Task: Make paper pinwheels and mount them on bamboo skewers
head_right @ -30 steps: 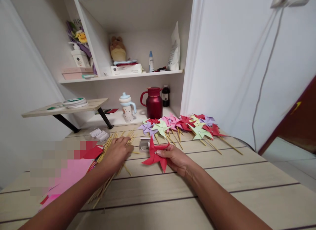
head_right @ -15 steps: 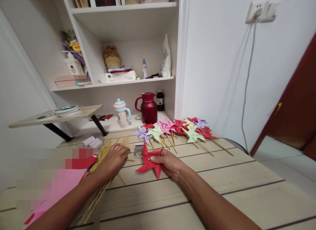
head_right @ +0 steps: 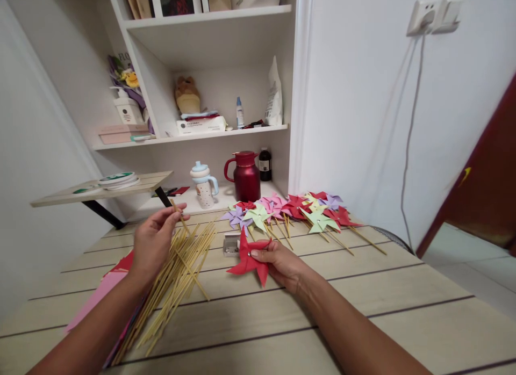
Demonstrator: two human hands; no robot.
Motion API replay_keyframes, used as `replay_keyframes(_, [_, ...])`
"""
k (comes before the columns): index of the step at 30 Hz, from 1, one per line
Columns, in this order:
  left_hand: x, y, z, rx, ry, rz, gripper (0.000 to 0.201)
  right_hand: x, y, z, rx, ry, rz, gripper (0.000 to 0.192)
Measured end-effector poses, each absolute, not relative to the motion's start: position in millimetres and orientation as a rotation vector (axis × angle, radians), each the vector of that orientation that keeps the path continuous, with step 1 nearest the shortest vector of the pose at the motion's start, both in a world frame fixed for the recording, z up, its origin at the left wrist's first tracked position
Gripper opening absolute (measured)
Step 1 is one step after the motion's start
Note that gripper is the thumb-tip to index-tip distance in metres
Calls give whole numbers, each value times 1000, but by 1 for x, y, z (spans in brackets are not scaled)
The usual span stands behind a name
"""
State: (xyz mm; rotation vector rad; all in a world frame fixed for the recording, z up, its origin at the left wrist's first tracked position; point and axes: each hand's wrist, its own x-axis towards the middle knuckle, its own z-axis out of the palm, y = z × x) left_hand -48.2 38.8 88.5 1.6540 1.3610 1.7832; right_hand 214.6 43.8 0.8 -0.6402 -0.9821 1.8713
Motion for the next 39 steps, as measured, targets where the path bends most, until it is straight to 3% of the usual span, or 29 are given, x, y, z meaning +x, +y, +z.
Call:
replay_keyframes(6, [-4,25,70,838,925,1555,22,225,41,16,-565,-923,1795,23])
replay_keyframes(12, [16,18,21,769,885,1436,34,234,43,15,-551,-900,1742,23])
replay_keyframes(16, [27,10,4,761,879,1313,31,230,40,14,-599,-901,1763,20])
replay_keyframes(31, [22,9,-2,716,885,1219,35,212,34,9,-564,-959,1849,21])
replay_keyframes(39, [7,14,-4,675,946,1285,45,209,37,7,-733,-940,1646,28])
